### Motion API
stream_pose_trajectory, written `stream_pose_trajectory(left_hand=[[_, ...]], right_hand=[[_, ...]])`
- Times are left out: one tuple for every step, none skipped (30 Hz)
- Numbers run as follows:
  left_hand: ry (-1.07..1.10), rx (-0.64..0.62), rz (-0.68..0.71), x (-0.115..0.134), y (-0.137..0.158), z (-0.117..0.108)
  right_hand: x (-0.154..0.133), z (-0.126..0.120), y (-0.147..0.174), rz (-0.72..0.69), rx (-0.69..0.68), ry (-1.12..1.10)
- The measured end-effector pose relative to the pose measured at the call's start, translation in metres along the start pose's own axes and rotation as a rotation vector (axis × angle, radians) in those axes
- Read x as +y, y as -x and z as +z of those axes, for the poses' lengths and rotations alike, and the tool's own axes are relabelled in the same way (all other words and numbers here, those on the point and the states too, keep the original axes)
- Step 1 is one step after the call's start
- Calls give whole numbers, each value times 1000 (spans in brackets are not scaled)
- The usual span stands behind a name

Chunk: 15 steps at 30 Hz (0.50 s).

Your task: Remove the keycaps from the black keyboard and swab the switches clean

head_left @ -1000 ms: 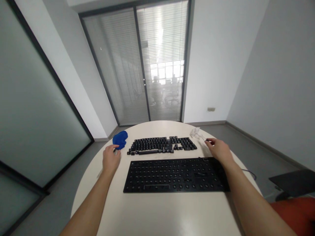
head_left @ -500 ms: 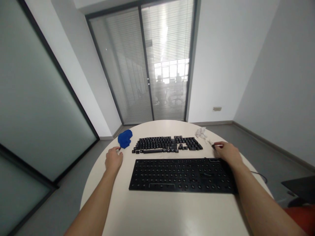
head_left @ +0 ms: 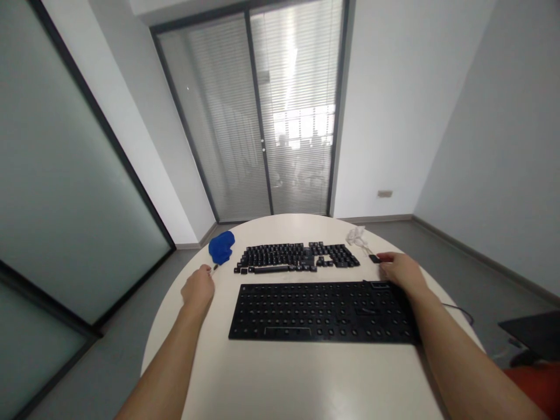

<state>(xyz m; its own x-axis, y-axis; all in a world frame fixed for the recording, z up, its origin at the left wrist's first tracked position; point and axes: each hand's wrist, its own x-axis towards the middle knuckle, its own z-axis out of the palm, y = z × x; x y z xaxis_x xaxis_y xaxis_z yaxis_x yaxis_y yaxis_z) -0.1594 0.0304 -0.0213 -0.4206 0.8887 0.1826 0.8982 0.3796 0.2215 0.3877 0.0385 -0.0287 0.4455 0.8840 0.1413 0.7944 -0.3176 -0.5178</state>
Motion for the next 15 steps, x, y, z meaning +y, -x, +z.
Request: stream_pose_trajectory(left_hand=[[-17, -17, 2, 1, 1, -2], [-36, -34, 8, 3, 3, -3], [-55, -54, 22, 5, 5, -4], [-72, -75, 41, 6, 8, -6], [-86, -94, 65, 8, 10, -6], [-99, -113, 88, 10, 13, -7], [-104, -125, 105, 12, 15, -8], [-108, -131, 119, 14, 18, -9], [-106, -132, 133, 16, 20, -10], [-100, -128, 148, 19, 22, -13], [-88, -116, 163, 23, 24, -16], [-41, -66, 197, 28, 26, -20], [40, 0, 227, 33, 28, -25], [162, 73, 267, 40, 32, -30], [337, 108, 323, 47, 36, -35]], right_hand=[[-2, -1, 1, 12, 11, 2], [-4, -2, 2, 25, 22, 8], [-7, -3, 4, 36, 34, 16], [-10, -4, 5, 37, 44, 28], [-13, -6, 7, 31, 52, 41], [-18, -8, 10, 10, 62, 54], [-23, -11, 13, -26, 64, 70], [-30, -13, 17, -49, 66, 75], [-37, -15, 21, -92, 68, 66], [-46, -16, 26, -139, 69, 47], [-57, -16, 33, -188, 73, 19], [-68, -15, 40, -234, 73, -25], [-80, -13, 49, -279, 60, -83], [-92, -10, 60, -346, 33, -149], [-104, -6, 72, -417, -2, -214]])
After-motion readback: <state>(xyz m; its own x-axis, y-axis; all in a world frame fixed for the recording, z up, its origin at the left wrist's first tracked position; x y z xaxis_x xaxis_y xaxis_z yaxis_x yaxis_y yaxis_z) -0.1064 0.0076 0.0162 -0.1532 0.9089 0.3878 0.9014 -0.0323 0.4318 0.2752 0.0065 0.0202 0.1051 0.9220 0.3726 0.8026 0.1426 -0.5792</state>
